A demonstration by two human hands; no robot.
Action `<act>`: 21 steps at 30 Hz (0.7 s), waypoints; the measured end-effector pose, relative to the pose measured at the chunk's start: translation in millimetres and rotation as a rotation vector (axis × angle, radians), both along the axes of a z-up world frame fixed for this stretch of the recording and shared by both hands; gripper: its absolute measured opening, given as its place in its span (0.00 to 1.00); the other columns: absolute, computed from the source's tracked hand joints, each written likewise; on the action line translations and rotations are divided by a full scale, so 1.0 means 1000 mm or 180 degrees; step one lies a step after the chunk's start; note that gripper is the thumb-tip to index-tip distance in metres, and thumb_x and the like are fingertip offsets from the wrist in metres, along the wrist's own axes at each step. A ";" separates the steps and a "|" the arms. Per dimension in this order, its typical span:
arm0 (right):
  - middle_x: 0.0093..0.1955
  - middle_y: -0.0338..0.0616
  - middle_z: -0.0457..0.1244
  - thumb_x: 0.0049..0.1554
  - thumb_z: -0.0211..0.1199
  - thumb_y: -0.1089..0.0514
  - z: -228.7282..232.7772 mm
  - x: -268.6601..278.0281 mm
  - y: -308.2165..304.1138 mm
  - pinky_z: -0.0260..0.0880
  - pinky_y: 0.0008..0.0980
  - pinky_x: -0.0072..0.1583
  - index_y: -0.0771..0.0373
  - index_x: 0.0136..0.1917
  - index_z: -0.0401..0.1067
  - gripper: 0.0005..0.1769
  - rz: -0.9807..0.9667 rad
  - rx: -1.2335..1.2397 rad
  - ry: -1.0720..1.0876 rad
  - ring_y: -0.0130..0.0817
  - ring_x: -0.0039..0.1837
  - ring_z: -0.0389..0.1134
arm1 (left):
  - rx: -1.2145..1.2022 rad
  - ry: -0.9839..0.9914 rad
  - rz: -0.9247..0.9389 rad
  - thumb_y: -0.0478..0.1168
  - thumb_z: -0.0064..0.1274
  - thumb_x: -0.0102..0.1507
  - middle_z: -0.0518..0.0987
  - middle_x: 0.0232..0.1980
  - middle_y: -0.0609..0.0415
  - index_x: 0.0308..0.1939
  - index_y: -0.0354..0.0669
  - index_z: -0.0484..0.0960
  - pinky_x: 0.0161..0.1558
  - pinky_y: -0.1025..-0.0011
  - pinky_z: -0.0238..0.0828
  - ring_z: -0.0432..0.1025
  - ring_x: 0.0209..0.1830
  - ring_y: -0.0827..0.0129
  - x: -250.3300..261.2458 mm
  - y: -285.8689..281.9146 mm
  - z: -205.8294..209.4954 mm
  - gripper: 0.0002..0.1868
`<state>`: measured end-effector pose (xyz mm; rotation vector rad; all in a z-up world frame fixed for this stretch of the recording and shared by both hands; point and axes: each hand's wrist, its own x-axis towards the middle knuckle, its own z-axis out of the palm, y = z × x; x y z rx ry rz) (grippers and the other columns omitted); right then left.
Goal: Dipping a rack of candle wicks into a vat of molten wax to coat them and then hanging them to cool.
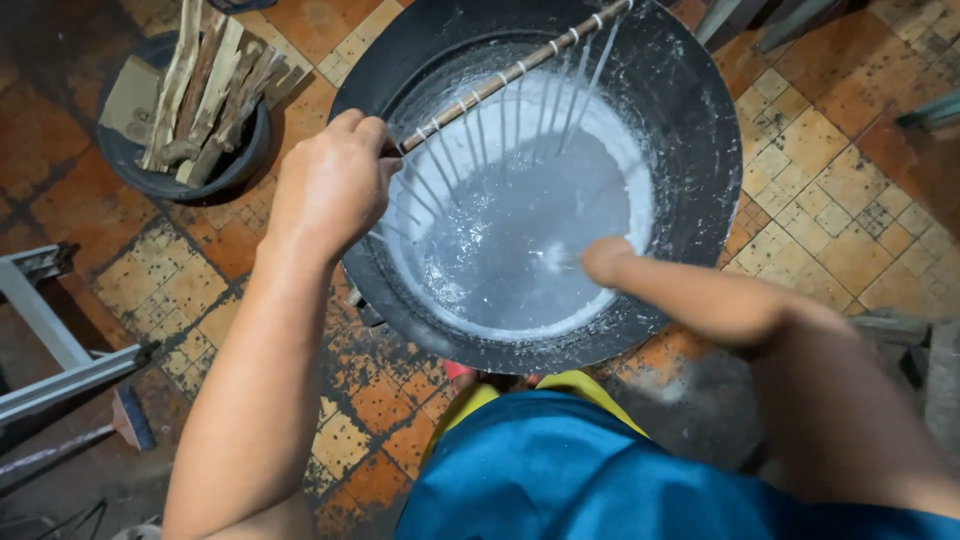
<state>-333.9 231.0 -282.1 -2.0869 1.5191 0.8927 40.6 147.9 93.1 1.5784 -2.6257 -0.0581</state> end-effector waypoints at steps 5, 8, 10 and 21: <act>0.39 0.57 0.72 0.59 0.53 0.62 0.085 0.068 -0.006 0.75 0.59 0.50 0.66 0.43 0.82 0.15 -0.0285 -0.0227 -0.0699 0.54 0.49 0.76 | -0.0032 0.0088 -0.0084 0.40 0.61 0.64 0.76 0.36 0.55 0.42 0.45 0.83 0.36 0.56 0.81 0.81 0.36 0.54 -0.003 -0.004 -0.008 0.05; 0.73 0.55 0.61 0.54 0.45 0.72 0.125 0.072 -0.012 0.75 0.41 0.48 0.31 0.80 0.57 0.48 -0.0699 0.0390 -0.0471 0.51 0.60 0.73 | -0.0007 0.0255 -0.0195 0.43 0.56 0.69 0.76 0.42 0.44 0.44 0.40 0.80 0.24 0.41 0.70 0.73 0.28 0.38 -0.004 -0.006 -0.013 0.09; 0.69 0.51 0.63 0.65 0.41 0.67 0.184 0.069 -0.009 0.68 0.26 0.33 0.30 0.80 0.57 0.39 -0.0856 0.0445 -0.0259 0.30 0.37 0.68 | -0.0090 0.0309 -0.0245 0.42 0.57 0.67 0.74 0.40 0.45 0.43 0.40 0.79 0.24 0.42 0.69 0.73 0.27 0.38 -0.006 -0.008 -0.012 0.09; 0.44 0.28 0.64 0.66 0.54 0.60 0.136 0.047 0.016 0.68 0.19 0.41 0.57 0.55 0.75 0.09 0.0142 0.1043 0.1118 0.19 0.42 0.65 | 0.0089 0.0282 -0.0253 0.42 0.58 0.68 0.77 0.41 0.45 0.43 0.38 0.79 0.25 0.47 0.72 0.75 0.29 0.43 -0.025 -0.015 -0.031 0.10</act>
